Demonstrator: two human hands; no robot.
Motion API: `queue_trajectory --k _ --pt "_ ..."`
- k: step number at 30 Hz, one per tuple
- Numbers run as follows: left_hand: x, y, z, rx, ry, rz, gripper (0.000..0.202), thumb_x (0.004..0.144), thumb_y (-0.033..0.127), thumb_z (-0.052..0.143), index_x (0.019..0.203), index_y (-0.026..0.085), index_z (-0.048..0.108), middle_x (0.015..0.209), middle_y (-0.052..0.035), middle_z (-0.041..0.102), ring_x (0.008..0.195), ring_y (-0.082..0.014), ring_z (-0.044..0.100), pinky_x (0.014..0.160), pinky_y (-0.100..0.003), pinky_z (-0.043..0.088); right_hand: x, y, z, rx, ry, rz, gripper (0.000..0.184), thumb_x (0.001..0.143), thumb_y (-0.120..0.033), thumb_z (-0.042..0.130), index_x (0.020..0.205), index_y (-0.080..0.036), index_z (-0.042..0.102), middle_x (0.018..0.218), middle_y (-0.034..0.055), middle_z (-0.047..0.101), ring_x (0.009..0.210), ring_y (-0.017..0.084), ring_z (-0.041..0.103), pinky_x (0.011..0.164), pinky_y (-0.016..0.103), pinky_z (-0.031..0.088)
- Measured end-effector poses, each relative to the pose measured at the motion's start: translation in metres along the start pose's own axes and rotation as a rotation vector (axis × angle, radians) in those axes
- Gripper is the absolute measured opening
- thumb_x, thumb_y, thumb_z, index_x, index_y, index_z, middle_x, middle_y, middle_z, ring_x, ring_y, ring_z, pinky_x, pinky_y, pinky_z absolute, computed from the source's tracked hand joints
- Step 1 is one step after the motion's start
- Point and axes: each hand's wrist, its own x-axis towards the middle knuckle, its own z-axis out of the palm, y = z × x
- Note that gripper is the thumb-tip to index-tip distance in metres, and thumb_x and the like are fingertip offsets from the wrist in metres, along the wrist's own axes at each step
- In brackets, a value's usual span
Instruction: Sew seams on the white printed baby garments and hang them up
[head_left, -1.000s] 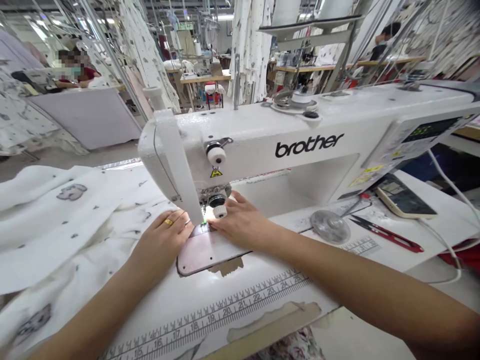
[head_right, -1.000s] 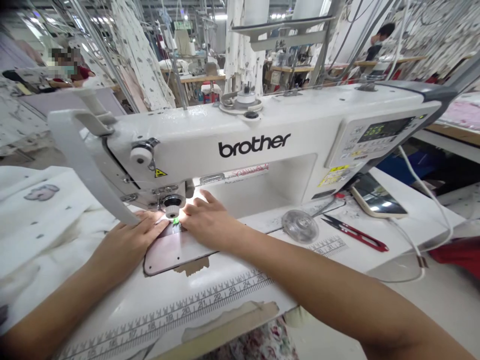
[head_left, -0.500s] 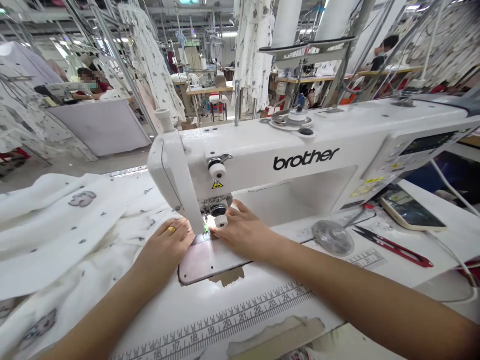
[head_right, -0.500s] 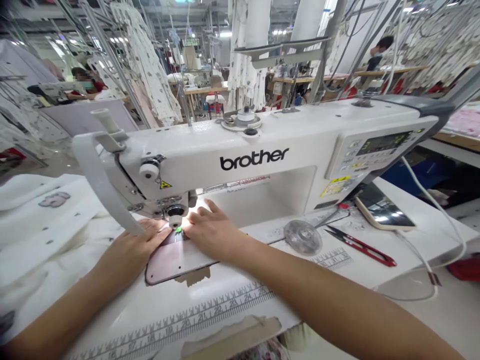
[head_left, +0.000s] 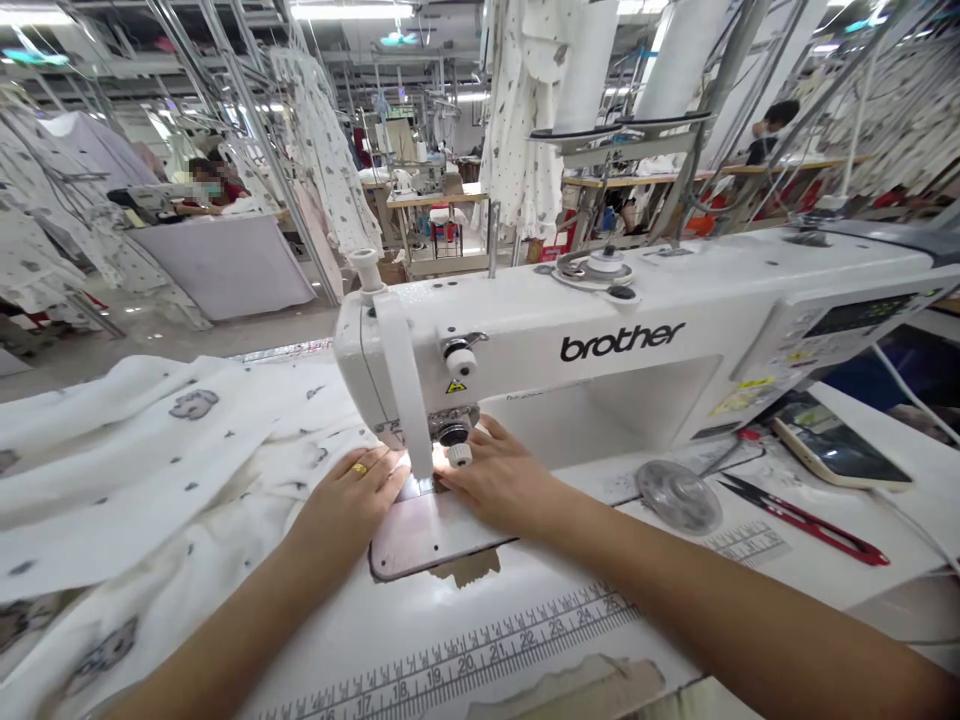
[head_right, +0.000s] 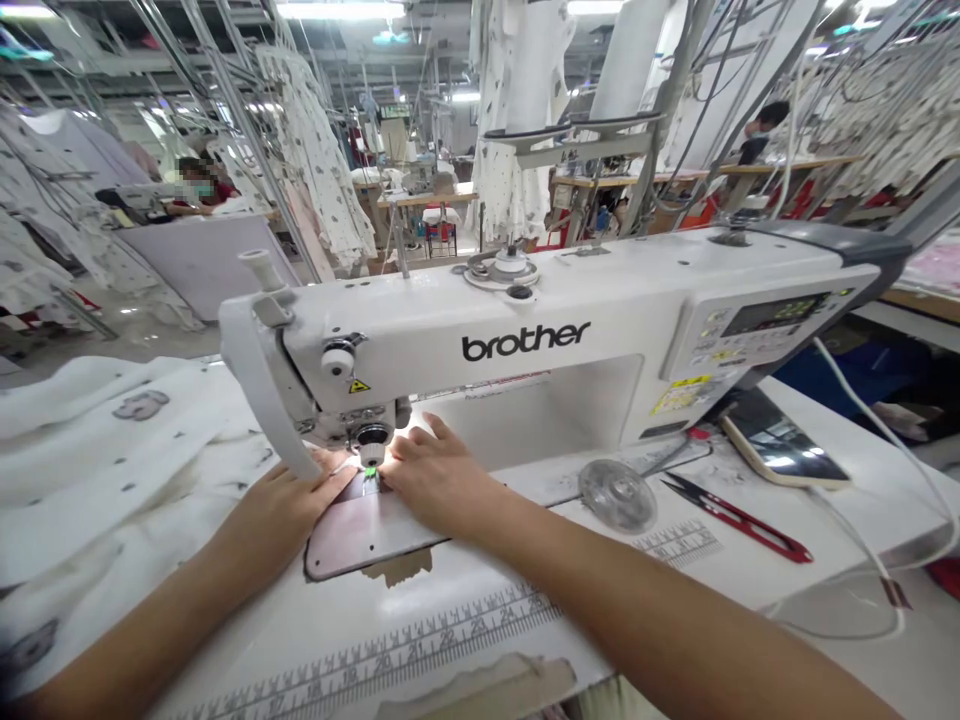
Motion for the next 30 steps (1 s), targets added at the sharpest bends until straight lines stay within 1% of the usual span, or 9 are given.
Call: queue_trajectory --k 3,7,13,18,21,24,27,28,30 --pt "-0.001 0.000 0.000 -0.024 -0.017 -0.006 0.040 0.088 -0.001 0.037 0.110 0.009 0.068 0.111 -0.0142 0.071 0.105 -0.0260 0.065 0.091 -0.038 0.049 0.000 0.000 0.000 0.020 -0.004 0.003 0.018 0.098 -0.027 0.053 0.096 -0.023 0.070 0.090 0.0040 0.065 0.092 0.021 0.053 0.102 0.038 0.027" --pt "-0.003 -0.001 0.002 -0.065 -0.035 -0.034 0.040 0.090 0.001 0.037 0.113 0.013 0.067 0.117 -0.0129 0.069 0.109 -0.0245 0.064 0.094 -0.037 0.048 -0.001 0.001 0.001 0.037 0.001 0.010 0.022 0.100 -0.028 0.050 0.100 -0.022 0.070 0.090 0.0045 0.064 0.094 0.021 0.052 0.100 0.037 0.030" --pt "-0.004 -0.001 0.003 -0.035 -0.028 -0.023 0.039 0.088 -0.001 0.038 0.113 0.010 0.067 0.115 -0.0142 0.070 0.107 -0.0264 0.065 0.092 -0.039 0.049 -0.001 0.003 -0.003 0.067 -0.002 0.003 0.026 0.101 -0.030 0.047 0.100 -0.022 0.071 0.091 0.0059 0.062 0.096 0.021 0.051 0.096 0.036 0.034" --pt "-0.002 0.001 0.001 -0.102 -0.104 -0.086 0.046 0.084 -0.005 0.039 0.116 0.014 0.065 0.114 -0.0110 0.071 0.110 -0.0243 0.064 0.095 -0.038 0.048 -0.001 0.005 -0.006 0.090 -0.003 -0.009 0.026 0.101 -0.032 0.047 0.103 -0.020 0.070 0.094 0.0074 0.062 0.098 0.022 0.052 0.099 0.039 0.034" --pt "-0.002 -0.006 0.002 -0.233 -0.200 -0.212 0.050 0.080 -0.007 0.041 0.115 0.019 0.065 0.110 -0.0087 0.071 0.111 -0.0230 0.063 0.097 -0.037 0.048 -0.002 0.006 -0.007 0.116 0.038 0.001 0.026 0.100 -0.031 0.048 0.098 -0.019 0.071 0.098 0.0078 0.063 0.096 0.021 0.054 0.100 0.040 0.035" --pt "-0.008 -0.026 0.004 -0.262 -0.228 -0.387 0.041 0.081 -0.003 0.041 0.107 0.019 0.064 0.106 -0.0095 0.071 0.103 -0.0242 0.065 0.091 -0.038 0.049 -0.002 0.005 -0.008 0.132 0.064 0.018 0.023 0.099 -0.028 0.050 0.097 -0.020 0.071 0.099 0.0072 0.065 0.095 0.022 0.056 0.098 0.039 0.037" --pt "-0.019 -0.050 0.004 -0.247 -0.208 -0.607 0.022 0.091 0.013 0.042 0.106 0.017 0.057 0.094 -0.0105 0.070 0.085 -0.0255 0.067 0.074 -0.038 0.051 -0.001 0.004 -0.010 0.130 0.056 0.033 0.023 0.099 -0.027 0.049 0.102 -0.021 0.071 0.094 0.0066 0.066 0.093 0.022 0.057 0.095 0.038 0.039" --pt "-0.023 -0.057 0.004 -0.252 -0.198 -0.677 0.020 0.092 0.021 0.045 0.109 0.016 0.054 0.094 -0.0107 0.069 0.084 -0.0257 0.067 0.072 -0.037 0.051 -0.001 0.004 -0.011 0.128 0.050 0.035 0.024 0.100 -0.027 0.047 0.104 -0.022 0.071 0.091 0.0064 0.066 0.091 0.022 0.058 0.094 0.038 0.040" --pt "-0.029 -0.064 0.001 -0.273 -0.183 -0.784 0.029 0.090 0.032 0.053 0.113 0.015 0.050 0.101 -0.0135 0.067 0.093 -0.0272 0.065 0.076 -0.036 0.050 -0.001 0.004 -0.013 0.130 0.041 0.034 0.028 0.101 -0.028 0.043 0.107 -0.023 0.070 0.088 0.0061 0.066 0.087 0.021 0.059 0.092 0.038 0.041"
